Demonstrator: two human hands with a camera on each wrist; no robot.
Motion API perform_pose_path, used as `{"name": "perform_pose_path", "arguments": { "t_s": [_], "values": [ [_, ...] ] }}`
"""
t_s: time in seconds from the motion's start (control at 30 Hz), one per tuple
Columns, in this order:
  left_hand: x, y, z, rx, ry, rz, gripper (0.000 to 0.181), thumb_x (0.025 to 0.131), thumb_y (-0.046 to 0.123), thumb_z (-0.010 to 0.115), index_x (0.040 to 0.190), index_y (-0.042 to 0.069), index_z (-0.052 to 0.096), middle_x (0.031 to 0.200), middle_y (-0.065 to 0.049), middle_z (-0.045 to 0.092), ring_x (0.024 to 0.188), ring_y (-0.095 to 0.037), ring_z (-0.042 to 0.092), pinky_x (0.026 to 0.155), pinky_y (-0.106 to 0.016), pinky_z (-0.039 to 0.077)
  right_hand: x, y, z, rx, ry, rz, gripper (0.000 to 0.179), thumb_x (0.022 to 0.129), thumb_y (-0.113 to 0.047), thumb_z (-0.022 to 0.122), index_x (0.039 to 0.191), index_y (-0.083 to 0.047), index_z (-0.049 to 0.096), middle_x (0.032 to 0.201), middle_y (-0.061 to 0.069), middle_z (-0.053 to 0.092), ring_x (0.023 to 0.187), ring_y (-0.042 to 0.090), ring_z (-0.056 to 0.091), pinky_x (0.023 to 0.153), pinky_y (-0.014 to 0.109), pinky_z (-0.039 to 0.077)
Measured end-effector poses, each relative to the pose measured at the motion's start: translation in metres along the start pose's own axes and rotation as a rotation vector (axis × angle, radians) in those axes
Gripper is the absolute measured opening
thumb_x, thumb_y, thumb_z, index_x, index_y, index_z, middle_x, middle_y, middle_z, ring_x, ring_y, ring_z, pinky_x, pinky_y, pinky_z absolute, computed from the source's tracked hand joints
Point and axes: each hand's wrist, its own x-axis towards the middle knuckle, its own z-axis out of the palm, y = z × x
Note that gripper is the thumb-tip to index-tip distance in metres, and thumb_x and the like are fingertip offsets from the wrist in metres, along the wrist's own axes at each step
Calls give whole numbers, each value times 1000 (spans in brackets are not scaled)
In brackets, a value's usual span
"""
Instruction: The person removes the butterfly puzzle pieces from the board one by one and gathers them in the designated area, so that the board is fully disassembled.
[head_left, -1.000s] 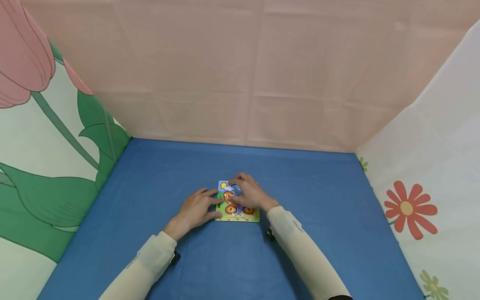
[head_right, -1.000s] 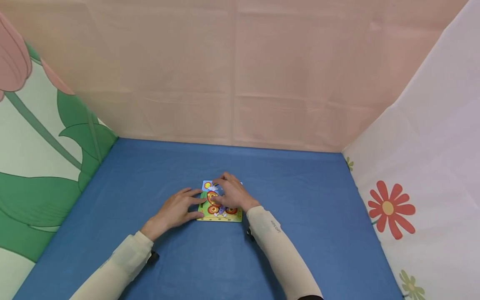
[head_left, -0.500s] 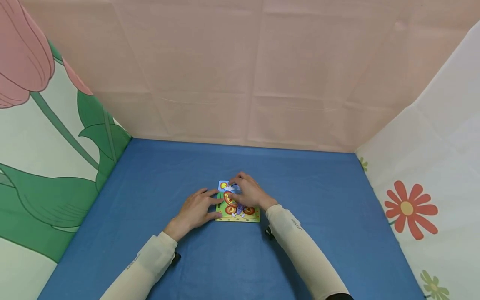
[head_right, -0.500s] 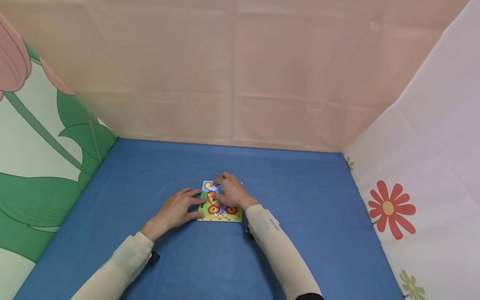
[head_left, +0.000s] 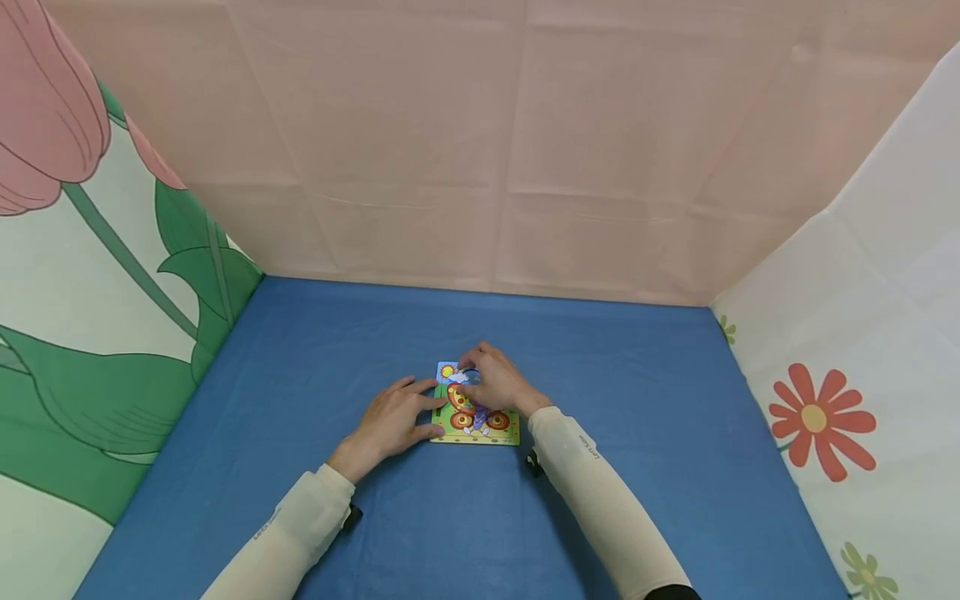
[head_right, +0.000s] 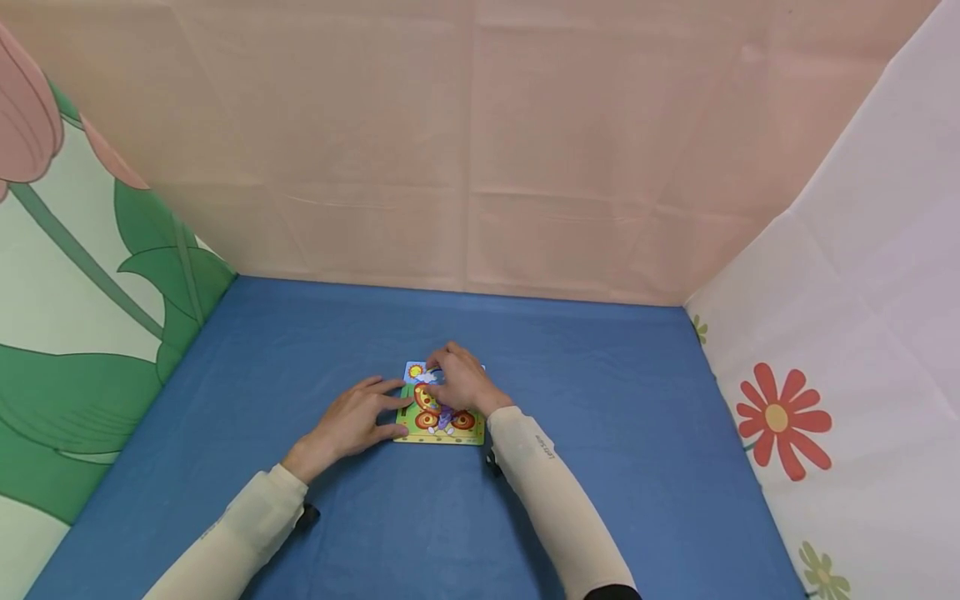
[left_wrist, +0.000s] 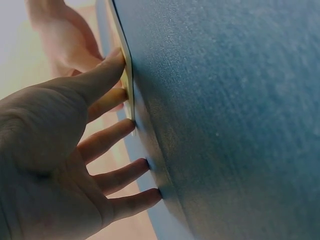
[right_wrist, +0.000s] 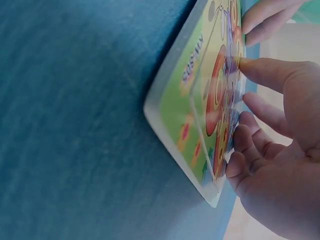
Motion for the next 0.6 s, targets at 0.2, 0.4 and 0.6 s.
{"name": "perform_pose_path", "arguments": {
  "t_s": [0.2, 0.4, 0.6],
  "values": [
    [0, 1, -2, 5, -19, -13, 52, 97, 36, 91, 142, 13, 81, 164, -21, 64, 155, -57, 54, 125, -73, 48, 0, -1, 0, 12, -2, 18, 36, 110, -32, 78, 140, -13, 72, 141, 10, 64, 128, 29, 66, 112, 52, 59],
    [0, 1, -2, 2, -17, -16, 51, 97, 36, 91, 142, 13, 81, 164, -21, 64, 155, -56, 55, 126, -73, 48, 0, -3, -2, 25, -12, 45, 36, 110, -32, 77, 140, -14, 71, 142, 10, 63, 130, 29, 65, 113, 52, 59],
    [0, 1, -3, -3, -21, -19, 51, 97, 35, 91, 142, 13, 81, 165, -21, 64, 155, -58, 54, 125, -74, 48, 1, -6, -3, 32, -21, 60, 36, 110, -32, 77, 140, -13, 70, 143, 11, 63, 132, 30, 65, 115, 53, 57]
  ]
}}
